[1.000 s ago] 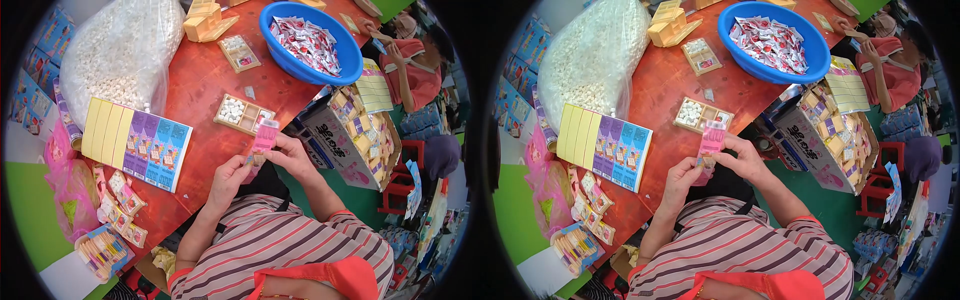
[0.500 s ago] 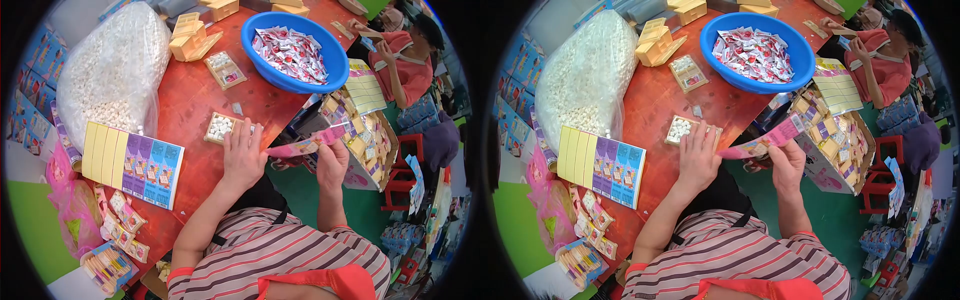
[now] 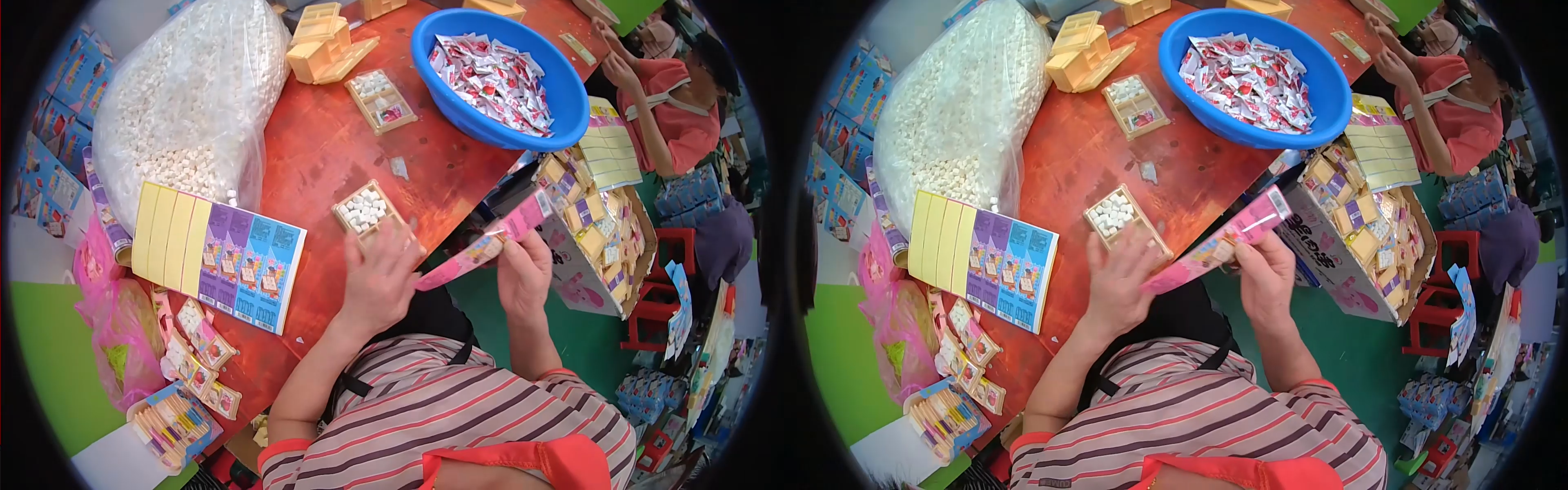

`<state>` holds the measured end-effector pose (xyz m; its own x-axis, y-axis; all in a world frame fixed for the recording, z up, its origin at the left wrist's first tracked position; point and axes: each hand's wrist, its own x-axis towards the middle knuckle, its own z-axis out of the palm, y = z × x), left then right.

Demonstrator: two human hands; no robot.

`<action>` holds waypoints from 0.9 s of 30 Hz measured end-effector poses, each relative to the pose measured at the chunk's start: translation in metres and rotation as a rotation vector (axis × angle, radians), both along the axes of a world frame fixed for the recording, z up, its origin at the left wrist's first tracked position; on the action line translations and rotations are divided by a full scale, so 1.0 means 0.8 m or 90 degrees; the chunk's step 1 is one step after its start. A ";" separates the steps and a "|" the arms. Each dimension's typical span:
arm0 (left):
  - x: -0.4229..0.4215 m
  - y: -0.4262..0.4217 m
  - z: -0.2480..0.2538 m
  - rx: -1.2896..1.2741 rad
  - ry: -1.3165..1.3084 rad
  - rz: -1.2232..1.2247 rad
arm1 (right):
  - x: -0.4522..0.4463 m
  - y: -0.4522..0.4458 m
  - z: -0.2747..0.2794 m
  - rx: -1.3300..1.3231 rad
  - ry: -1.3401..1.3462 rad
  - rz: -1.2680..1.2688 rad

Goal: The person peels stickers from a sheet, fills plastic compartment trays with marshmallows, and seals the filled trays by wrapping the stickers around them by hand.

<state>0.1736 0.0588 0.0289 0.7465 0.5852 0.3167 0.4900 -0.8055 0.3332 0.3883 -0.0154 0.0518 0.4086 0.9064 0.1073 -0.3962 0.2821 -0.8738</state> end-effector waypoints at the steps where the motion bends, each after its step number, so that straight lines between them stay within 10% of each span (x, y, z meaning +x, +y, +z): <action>1: -0.010 -0.006 0.004 -0.036 -0.095 0.052 | -0.005 0.003 -0.006 0.010 0.008 0.022; 4: -0.025 -0.021 0.019 -0.183 -0.308 0.107 | -0.028 0.018 -0.013 0.029 0.065 0.040; 6: -0.017 -0.038 0.030 -0.714 -0.690 0.100 | -0.041 0.024 -0.018 0.021 0.111 0.048; 13: -0.005 -0.045 0.015 -0.991 -0.997 -0.064 | -0.055 0.030 -0.035 0.023 0.180 0.032; 20: 0.002 -0.054 0.017 -0.846 -0.913 0.161 | -0.065 0.019 -0.038 0.025 0.171 0.043; 27: -0.019 -0.061 0.036 -0.492 -0.574 0.130 | -0.021 -0.007 -0.032 -0.095 -0.437 -0.022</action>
<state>0.1586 0.0097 0.0579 0.3087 0.9319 0.1905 -0.0718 -0.1769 0.9816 0.3713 -0.0207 0.0261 0.3216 0.9193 0.2268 0.2656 0.1423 -0.9535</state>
